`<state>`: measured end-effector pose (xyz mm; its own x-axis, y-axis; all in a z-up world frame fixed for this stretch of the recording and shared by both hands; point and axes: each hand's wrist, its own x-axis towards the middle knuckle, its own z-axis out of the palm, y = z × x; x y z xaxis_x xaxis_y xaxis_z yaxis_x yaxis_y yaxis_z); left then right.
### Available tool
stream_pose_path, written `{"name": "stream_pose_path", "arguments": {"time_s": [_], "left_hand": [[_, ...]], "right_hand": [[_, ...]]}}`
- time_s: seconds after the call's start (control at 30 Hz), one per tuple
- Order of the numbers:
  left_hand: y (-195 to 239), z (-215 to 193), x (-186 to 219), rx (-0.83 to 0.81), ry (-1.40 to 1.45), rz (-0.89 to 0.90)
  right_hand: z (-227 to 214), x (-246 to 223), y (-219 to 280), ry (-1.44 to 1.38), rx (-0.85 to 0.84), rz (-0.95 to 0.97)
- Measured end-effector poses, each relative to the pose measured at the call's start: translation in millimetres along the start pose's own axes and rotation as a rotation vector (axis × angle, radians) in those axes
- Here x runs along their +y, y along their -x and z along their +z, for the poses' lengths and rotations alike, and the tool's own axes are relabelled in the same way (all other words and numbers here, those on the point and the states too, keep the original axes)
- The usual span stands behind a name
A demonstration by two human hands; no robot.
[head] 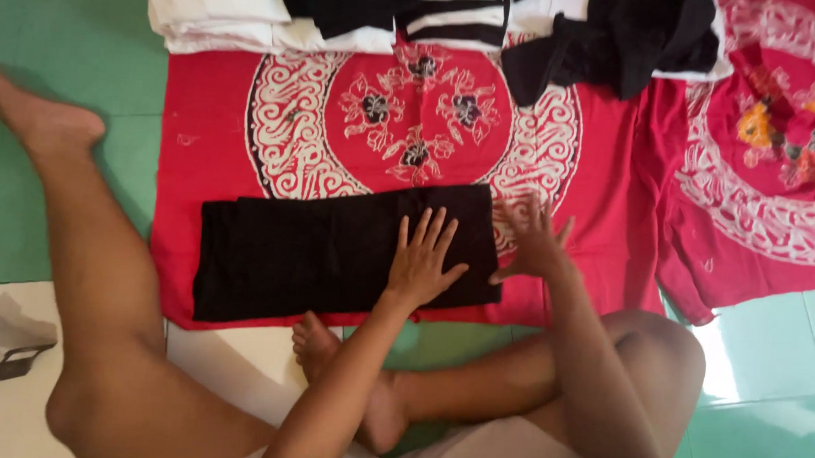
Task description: The person folds a black pair of shorts on a red patterned mat. They smooth the fabric, fold the legs, and then fold the garment into a compact rectangle. The person then picks up the folded shorts and places them aside before picking up another pair of black shorts to begin folding again.
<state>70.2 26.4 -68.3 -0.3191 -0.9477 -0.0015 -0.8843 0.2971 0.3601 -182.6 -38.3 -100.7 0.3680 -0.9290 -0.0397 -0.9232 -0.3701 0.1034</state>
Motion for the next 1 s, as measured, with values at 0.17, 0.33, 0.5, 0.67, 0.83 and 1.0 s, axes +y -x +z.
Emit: {"name": "stream_pose_path", "arguments": {"time_s": [0.17,0.33,0.5,0.67,0.83,1.0], "left_hand": [[-20.1,27.5,7.5,0.470,-0.069,0.295],[-6.8,24.8,73.0,-0.027,0.005,0.308],[-18.0,37.4,90.8,-0.033,-0.037,0.133],[-10.0,3.0,68.3,0.093,0.432,0.162],[52.2,-104.0,-6.3,0.104,0.341,-0.028],[129.1,-129.3,-124.9,-0.030,0.244,-0.363]], "right_hand": [[-21.0,23.5,-13.9,-0.372,-0.333,0.186],[-21.0,-14.0,-30.0,-0.481,-0.114,0.010],[-10.3,-8.2,-40.6,-0.478,-0.082,-0.036],[14.2,-0.3,-37.4,-0.565,0.059,-0.058],[-13.5,-34.0,-65.1,-0.659,0.267,-0.140],[-104.0,-156.9,-116.9,-1.165,0.172,-0.306]]}}
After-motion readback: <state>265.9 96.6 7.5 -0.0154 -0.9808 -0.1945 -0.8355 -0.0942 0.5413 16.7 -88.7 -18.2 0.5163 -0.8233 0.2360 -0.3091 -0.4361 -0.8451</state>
